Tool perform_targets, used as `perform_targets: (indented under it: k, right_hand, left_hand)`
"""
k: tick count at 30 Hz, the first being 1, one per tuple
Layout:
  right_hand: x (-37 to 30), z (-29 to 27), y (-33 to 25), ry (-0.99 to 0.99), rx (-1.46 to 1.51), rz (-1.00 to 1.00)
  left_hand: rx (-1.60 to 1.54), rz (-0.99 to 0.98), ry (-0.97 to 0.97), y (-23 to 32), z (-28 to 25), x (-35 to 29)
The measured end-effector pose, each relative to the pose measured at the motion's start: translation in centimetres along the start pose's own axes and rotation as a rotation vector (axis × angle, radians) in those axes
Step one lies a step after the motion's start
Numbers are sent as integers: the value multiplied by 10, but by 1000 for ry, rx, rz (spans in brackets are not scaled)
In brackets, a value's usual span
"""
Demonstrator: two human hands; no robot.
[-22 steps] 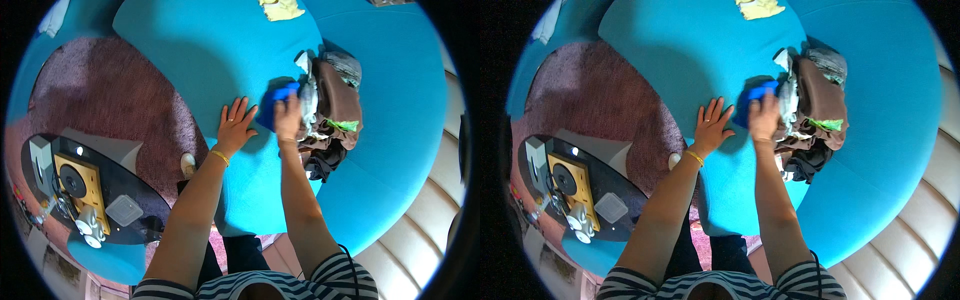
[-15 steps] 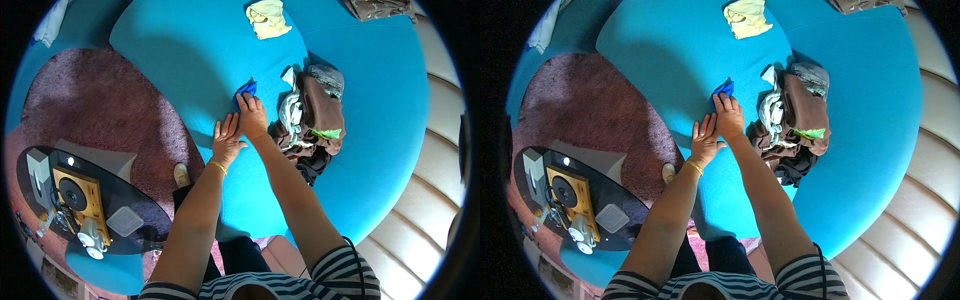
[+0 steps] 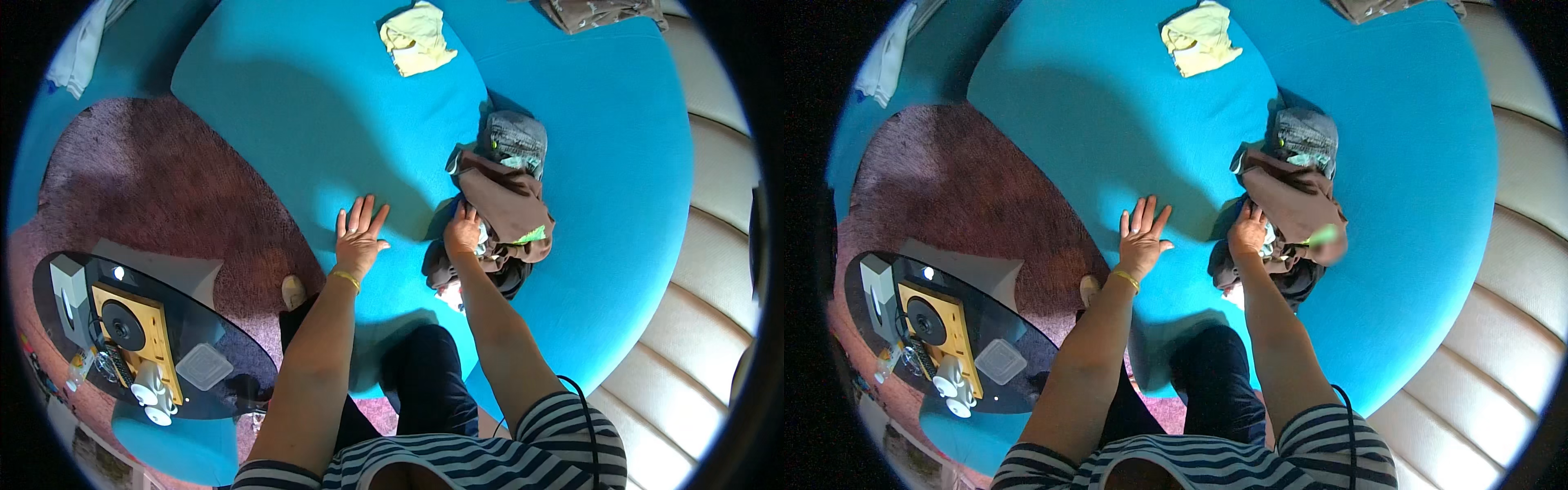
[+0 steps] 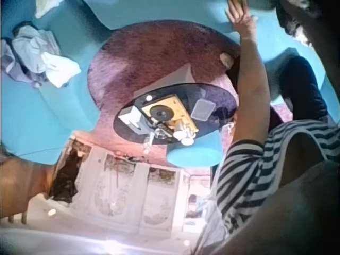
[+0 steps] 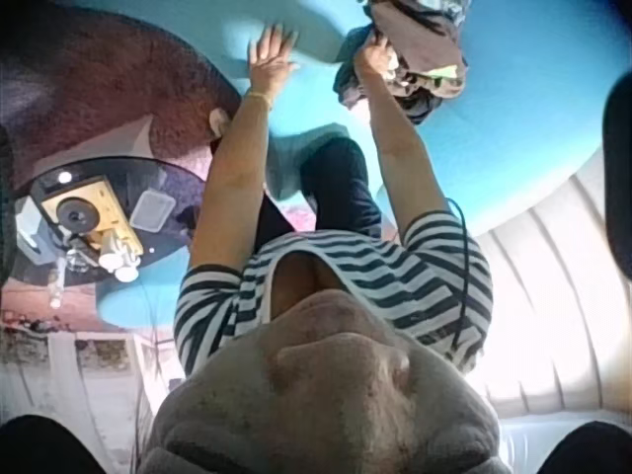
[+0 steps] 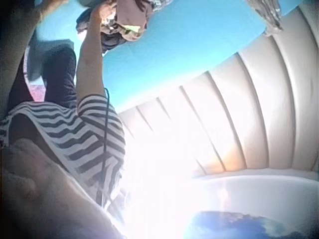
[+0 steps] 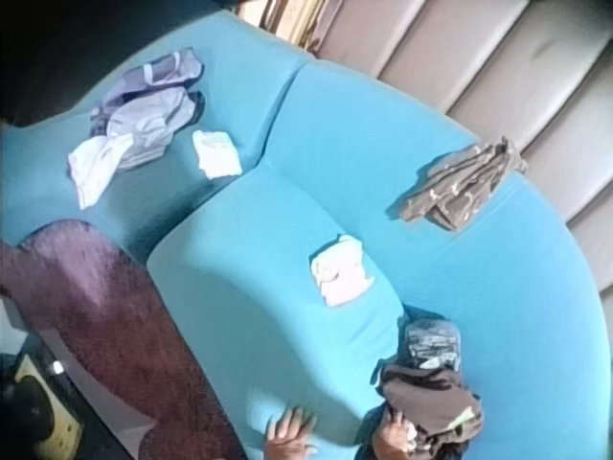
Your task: The person wipes a beige leather sofa and a blue fabric sofa using a blue cloth. They move clothes aside to access the blue sofa surface and continue wiping different sections of both sofas.
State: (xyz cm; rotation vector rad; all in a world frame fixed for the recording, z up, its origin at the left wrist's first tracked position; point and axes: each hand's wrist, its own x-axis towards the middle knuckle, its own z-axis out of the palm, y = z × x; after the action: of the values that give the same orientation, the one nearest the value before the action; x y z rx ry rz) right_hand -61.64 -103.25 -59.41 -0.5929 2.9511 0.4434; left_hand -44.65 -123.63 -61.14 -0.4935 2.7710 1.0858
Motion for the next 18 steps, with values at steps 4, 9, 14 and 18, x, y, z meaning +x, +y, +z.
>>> perform_targets:
  k: [4, 9, 14, 18]
  right_hand:
    - [27, -16, -49, 125, 311, -365]
    - [120, -38, -69, 366, 303, -701]
    - [203, -39, -63, 473, 181, -543]
    - [281, -37, -30, 349, -63, -313]
  left_hand:
    - [54, -42, -39, -2, -2, -2]
    - [93, -168, -237, 30, -16, 7]
    - [227, -246, -169, 45, -11, 5]
    - [452, -272, 4, 71, 8, 13]
